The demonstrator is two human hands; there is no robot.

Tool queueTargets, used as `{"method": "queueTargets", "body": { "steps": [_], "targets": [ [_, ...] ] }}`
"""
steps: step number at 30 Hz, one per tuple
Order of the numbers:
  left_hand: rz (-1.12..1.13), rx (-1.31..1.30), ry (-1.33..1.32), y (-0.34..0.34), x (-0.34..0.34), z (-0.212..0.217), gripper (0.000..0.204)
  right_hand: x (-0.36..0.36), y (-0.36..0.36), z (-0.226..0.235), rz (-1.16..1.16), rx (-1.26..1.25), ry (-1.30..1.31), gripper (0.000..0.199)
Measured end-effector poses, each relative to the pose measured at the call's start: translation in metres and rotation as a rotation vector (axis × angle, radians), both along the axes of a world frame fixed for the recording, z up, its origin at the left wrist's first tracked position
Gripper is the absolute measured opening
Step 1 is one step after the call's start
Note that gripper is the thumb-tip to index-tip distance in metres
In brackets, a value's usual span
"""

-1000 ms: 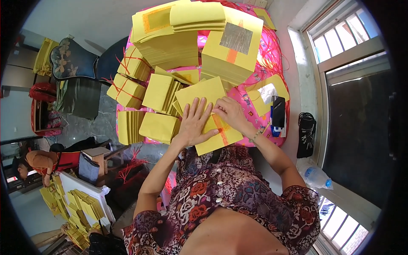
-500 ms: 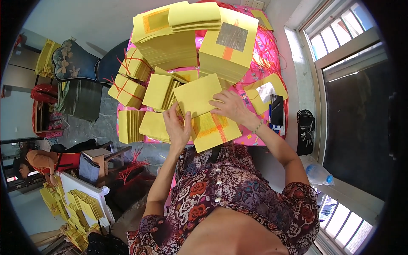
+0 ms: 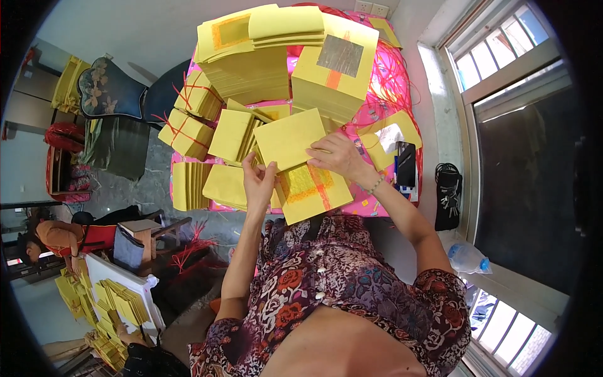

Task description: Bundling and tying stacks of yellow joss paper using red ribbons.

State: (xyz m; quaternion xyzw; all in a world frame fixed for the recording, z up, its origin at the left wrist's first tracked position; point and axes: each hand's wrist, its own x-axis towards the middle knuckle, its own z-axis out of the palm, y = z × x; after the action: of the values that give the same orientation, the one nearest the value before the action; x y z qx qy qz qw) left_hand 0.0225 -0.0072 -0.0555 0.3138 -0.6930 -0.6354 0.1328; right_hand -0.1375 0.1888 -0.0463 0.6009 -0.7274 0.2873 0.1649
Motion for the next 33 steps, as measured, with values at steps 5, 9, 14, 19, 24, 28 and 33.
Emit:
{"method": "queueTargets", "body": {
  "steps": [5,9,14,19,24,28,33],
  "targets": [
    [0.076,0.052,0.146,0.006,0.003,-0.002,0.055,0.018,0.001,0.015,-0.187,-0.041,-0.256,0.039],
    [0.081,-0.003,0.218,0.011,0.003,0.015,0.050,0.029,0.005,0.015,-0.418,-0.152,-0.532,0.046],
    [0.006,0.137,0.351,0.018,0.007,0.039,0.038,0.031,0.013,0.023,-0.214,-0.331,-1.513,0.041],
    [-0.110,0.194,0.330,0.028,0.005,0.056,0.044,0.026,0.034,0.038,-0.200,-0.392,-1.496,0.029],
    [-0.188,0.211,0.294,0.023,0.015,0.045,0.045,0.007,0.071,0.040,-0.167,-0.802,-1.560,0.024],
    [-0.330,-0.013,0.149,0.019,0.029,0.041,0.033,-0.005,0.119,-0.013,-0.462,-0.923,-1.549,0.026],
    [-0.628,-0.546,0.149,0.029,0.038,0.062,0.044,0.011,0.168,-0.138,-0.827,-0.524,-1.386,0.011]
  ]
}}
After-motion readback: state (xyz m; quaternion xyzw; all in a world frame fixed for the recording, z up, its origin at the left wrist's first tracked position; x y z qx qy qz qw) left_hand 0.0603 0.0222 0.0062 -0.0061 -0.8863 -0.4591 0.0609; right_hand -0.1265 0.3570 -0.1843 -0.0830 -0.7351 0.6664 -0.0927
